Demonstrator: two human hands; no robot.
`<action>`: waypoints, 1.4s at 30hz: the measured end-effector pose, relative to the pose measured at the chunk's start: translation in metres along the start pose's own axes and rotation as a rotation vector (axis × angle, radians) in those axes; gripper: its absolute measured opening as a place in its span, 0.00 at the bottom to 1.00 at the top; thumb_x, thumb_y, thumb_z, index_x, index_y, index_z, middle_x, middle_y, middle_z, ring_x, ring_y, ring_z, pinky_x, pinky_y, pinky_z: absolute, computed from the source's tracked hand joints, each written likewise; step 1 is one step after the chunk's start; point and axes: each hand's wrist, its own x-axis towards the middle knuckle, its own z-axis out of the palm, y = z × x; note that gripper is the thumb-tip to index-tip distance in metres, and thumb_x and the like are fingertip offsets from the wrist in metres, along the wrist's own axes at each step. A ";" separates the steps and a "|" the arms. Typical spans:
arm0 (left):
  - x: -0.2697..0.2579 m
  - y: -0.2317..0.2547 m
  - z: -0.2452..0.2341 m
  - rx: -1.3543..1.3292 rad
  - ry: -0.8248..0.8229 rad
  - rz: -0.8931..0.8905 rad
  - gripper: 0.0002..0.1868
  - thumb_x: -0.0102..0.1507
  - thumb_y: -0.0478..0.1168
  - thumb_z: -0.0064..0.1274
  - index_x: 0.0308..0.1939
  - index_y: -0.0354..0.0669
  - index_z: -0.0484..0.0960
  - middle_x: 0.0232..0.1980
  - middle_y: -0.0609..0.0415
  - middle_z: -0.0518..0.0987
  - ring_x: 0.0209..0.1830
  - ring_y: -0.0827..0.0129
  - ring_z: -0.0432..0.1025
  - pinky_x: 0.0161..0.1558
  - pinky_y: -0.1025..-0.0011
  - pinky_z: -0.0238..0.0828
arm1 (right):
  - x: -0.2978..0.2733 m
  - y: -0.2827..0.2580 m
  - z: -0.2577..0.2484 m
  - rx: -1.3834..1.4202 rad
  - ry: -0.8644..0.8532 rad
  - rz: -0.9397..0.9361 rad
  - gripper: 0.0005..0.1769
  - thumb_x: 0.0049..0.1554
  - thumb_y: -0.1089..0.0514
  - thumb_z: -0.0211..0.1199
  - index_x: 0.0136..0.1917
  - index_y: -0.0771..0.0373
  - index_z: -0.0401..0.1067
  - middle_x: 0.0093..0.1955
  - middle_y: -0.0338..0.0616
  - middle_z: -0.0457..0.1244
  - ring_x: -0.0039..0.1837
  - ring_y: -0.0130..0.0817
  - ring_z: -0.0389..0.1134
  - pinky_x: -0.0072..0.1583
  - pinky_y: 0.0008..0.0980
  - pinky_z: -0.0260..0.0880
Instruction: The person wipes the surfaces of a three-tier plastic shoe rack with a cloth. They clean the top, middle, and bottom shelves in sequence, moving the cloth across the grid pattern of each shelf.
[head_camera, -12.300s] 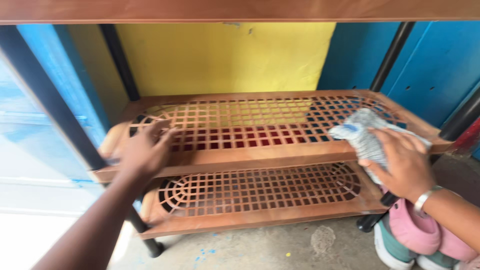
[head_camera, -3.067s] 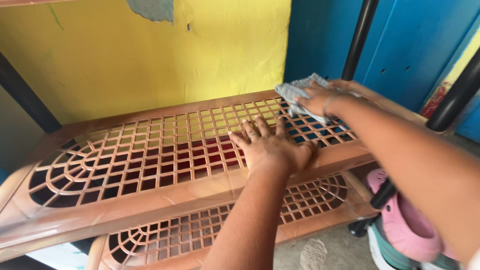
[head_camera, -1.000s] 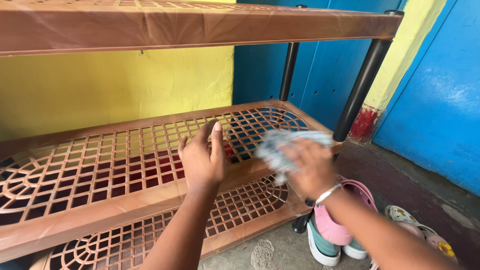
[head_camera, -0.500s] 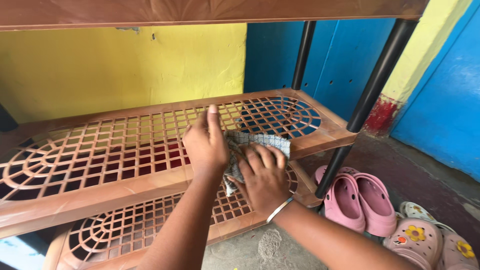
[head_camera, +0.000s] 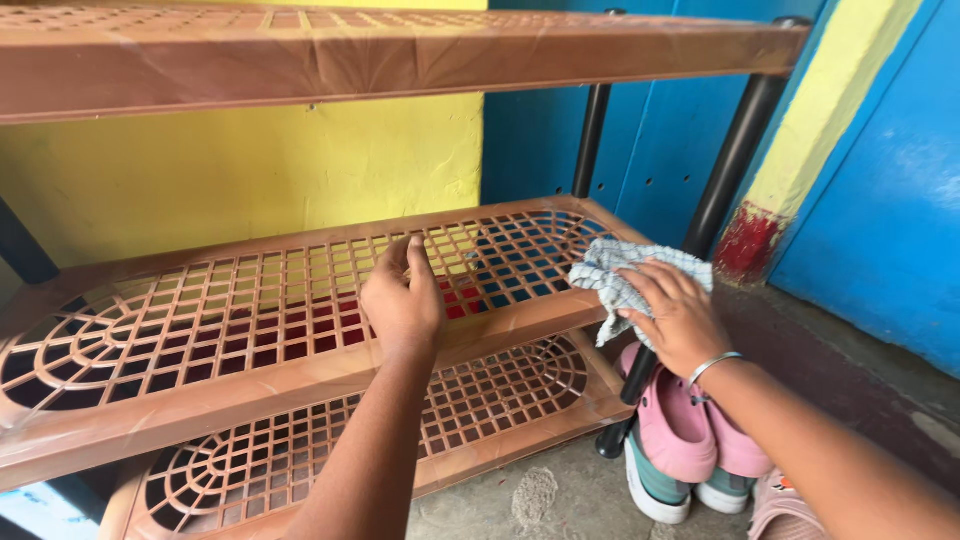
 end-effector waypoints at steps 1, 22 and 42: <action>0.000 0.000 0.002 0.011 -0.008 0.049 0.19 0.69 0.46 0.47 0.53 0.35 0.84 0.51 0.41 0.85 0.52 0.56 0.81 0.54 0.64 0.74 | 0.000 0.003 0.001 0.041 0.040 -0.020 0.28 0.59 0.47 0.59 0.71 0.55 0.67 0.69 0.49 0.62 0.75 0.47 0.58 0.73 0.46 0.56; -0.017 0.046 0.056 -0.212 -0.604 -0.359 0.14 0.65 0.38 0.55 0.52 0.36 0.83 0.43 0.50 0.87 0.39 0.69 0.81 0.49 0.70 0.78 | 0.082 -0.064 -0.048 2.177 -0.234 0.855 0.47 0.46 0.22 0.63 0.63 0.61 0.75 0.62 0.57 0.68 0.62 0.54 0.68 0.63 0.58 0.67; -0.057 0.035 0.034 0.176 -0.776 0.177 0.37 0.49 0.32 0.66 0.63 0.37 0.71 0.57 0.40 0.79 0.60 0.51 0.74 0.60 0.61 0.70 | 0.021 -0.018 -0.032 1.681 -0.692 0.933 0.22 0.47 0.73 0.65 0.57 0.68 0.75 0.53 0.50 0.72 0.56 0.43 0.74 0.61 0.44 0.74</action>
